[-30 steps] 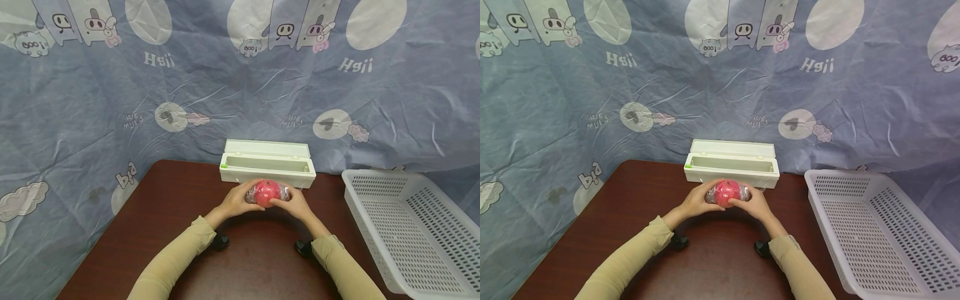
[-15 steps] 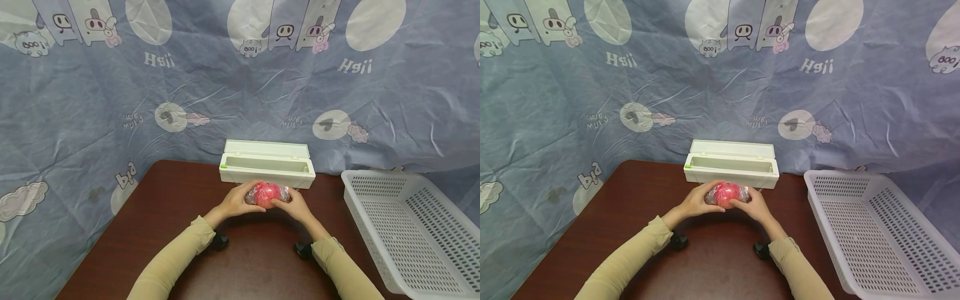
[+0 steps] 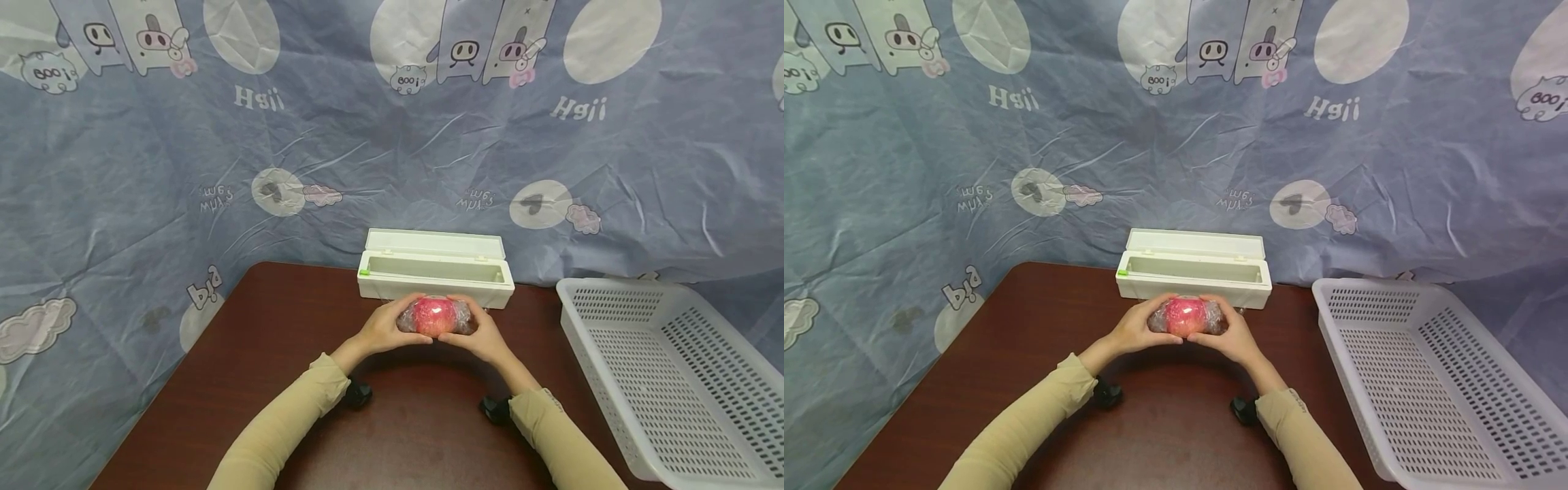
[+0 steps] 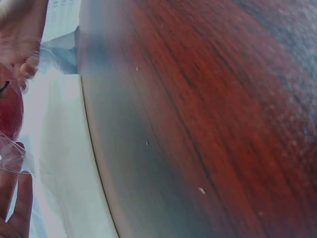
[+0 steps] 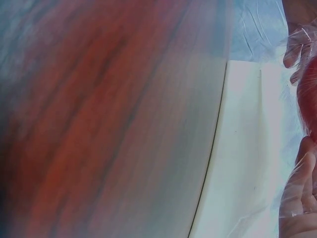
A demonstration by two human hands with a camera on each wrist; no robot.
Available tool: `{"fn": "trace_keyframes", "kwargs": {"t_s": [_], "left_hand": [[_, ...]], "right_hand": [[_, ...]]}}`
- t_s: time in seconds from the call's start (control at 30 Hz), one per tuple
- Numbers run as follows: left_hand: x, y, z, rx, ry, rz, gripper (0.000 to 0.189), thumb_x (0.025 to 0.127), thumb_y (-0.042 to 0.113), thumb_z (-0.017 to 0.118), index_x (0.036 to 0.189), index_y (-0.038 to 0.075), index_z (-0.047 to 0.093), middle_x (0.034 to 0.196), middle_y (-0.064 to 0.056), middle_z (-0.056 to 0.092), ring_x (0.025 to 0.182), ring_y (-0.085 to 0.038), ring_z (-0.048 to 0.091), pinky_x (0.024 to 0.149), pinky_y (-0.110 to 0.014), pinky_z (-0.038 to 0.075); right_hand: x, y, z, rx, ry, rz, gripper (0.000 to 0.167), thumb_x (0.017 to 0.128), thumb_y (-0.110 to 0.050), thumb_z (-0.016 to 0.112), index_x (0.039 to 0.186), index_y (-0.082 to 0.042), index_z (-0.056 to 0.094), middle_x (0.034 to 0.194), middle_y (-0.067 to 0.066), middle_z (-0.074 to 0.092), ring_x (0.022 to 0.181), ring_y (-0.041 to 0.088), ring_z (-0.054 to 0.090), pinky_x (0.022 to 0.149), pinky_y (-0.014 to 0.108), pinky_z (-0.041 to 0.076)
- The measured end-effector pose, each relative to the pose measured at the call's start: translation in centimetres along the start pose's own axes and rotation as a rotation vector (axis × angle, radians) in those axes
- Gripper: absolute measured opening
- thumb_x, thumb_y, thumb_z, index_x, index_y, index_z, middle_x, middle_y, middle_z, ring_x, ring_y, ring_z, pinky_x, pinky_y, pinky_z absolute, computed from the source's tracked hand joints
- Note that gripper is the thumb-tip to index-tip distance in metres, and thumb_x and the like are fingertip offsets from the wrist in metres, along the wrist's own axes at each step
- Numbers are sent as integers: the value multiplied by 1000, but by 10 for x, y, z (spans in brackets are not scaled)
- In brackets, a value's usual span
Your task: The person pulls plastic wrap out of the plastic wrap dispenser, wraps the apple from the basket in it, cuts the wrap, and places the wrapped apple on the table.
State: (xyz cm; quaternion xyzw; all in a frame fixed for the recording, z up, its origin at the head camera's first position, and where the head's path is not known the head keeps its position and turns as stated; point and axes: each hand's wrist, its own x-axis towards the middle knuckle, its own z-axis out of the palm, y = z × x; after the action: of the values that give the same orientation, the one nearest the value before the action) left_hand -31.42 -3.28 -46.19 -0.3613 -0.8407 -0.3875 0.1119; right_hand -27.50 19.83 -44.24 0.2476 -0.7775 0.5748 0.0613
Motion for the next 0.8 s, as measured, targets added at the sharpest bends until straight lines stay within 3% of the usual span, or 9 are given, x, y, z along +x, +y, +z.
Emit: {"fn": "trace_keyframes", "kwargs": {"t_s": [0.33,0.5,0.8], "left_hand": [[-3,2,1,15,-5,-2,79,69,48,80,135,18,49,121,-2,61,106,-11,58,89,-29,47],[-6,2,3,16,-8,-37,81,71,49,78,138,15,47,120,-5,62,104,-14,59,87,-32,48],[-9,1,6,-23,21,-76,77,71,51,77,135,20,47,112,-3,65,98,-12,60,82,-31,50]], "right_hand": [[-4,-3,0,-24,-15,17,69,70,-1,81,129,-2,45,120,18,52,99,22,56,79,31,51],[-5,-2,0,-106,-35,46,76,67,-8,85,131,-4,43,123,17,51,105,31,54,85,42,48],[-7,-1,2,-173,-21,35,81,70,-11,83,138,-7,41,132,19,46,114,37,48,91,54,43]]}}
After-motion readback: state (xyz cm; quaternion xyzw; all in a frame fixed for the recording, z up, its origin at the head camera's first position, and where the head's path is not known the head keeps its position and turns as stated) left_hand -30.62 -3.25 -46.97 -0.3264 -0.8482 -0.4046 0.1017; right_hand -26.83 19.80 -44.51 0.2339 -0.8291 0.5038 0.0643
